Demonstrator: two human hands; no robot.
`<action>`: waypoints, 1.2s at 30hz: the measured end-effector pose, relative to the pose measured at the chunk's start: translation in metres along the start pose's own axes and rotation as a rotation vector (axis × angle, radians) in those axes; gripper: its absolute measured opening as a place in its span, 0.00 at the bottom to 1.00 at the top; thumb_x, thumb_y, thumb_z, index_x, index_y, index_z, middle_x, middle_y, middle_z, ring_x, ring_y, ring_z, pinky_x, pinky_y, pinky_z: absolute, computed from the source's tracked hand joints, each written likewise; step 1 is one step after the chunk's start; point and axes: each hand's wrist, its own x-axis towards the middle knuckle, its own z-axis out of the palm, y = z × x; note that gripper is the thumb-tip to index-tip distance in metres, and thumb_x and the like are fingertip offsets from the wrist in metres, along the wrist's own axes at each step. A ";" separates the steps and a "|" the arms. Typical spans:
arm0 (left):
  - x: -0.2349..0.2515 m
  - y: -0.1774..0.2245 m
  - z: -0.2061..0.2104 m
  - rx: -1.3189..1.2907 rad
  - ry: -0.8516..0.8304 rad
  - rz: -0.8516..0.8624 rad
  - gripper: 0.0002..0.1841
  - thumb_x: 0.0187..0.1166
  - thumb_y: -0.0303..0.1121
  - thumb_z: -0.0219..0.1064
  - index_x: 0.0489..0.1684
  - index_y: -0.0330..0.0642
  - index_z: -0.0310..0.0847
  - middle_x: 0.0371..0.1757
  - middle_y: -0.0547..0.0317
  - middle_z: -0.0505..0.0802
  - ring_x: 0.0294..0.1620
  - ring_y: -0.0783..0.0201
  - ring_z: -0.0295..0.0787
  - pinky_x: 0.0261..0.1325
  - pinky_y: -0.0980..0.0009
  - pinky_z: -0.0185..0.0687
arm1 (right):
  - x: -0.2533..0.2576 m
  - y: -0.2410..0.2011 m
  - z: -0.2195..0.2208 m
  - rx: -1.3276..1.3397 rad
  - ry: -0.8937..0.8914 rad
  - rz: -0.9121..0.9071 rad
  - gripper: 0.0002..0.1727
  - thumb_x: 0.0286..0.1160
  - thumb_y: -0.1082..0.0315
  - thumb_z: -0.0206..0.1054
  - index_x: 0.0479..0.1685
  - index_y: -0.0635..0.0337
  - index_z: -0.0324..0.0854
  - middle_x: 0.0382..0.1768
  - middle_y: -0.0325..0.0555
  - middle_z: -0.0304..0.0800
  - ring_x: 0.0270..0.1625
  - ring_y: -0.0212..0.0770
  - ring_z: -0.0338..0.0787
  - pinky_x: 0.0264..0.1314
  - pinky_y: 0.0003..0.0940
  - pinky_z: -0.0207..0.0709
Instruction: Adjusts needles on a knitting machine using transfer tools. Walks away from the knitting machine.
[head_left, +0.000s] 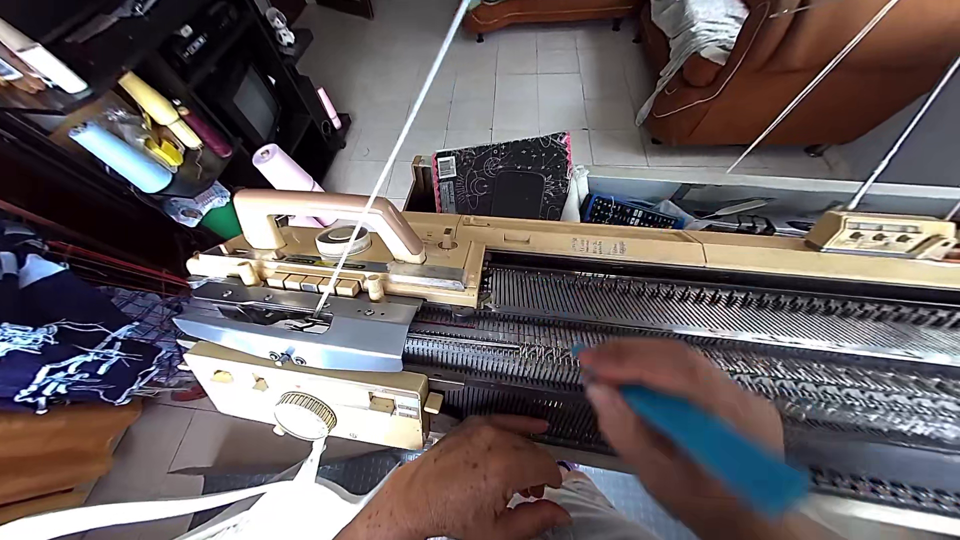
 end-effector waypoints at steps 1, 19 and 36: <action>0.001 0.000 0.000 -0.010 -0.002 0.006 0.14 0.84 0.38 0.64 0.36 0.35 0.87 0.28 0.55 0.92 0.36 0.66 0.91 0.77 0.68 0.74 | -0.012 0.000 -0.002 -0.047 -0.022 -0.098 0.06 0.83 0.60 0.65 0.47 0.51 0.81 0.45 0.35 0.92 0.50 0.26 0.92 0.51 0.20 0.87; 0.020 0.002 0.006 -0.010 -0.013 0.071 0.10 0.80 0.37 0.68 0.35 0.39 0.86 0.32 0.52 0.92 0.42 0.62 0.90 0.56 0.72 0.82 | -0.031 0.005 -0.003 -0.150 -0.227 -0.369 0.04 0.85 0.69 0.60 0.52 0.54 0.74 0.45 0.44 0.83 0.46 0.38 0.84 0.49 0.23 0.79; 0.020 0.002 0.004 -0.015 -0.061 0.033 0.12 0.80 0.39 0.68 0.34 0.39 0.88 0.28 0.54 0.92 0.36 0.63 0.89 0.48 0.70 0.82 | -0.024 0.006 0.000 -0.195 -0.202 -0.343 0.08 0.85 0.67 0.64 0.57 0.55 0.76 0.47 0.46 0.86 0.48 0.38 0.87 0.52 0.22 0.81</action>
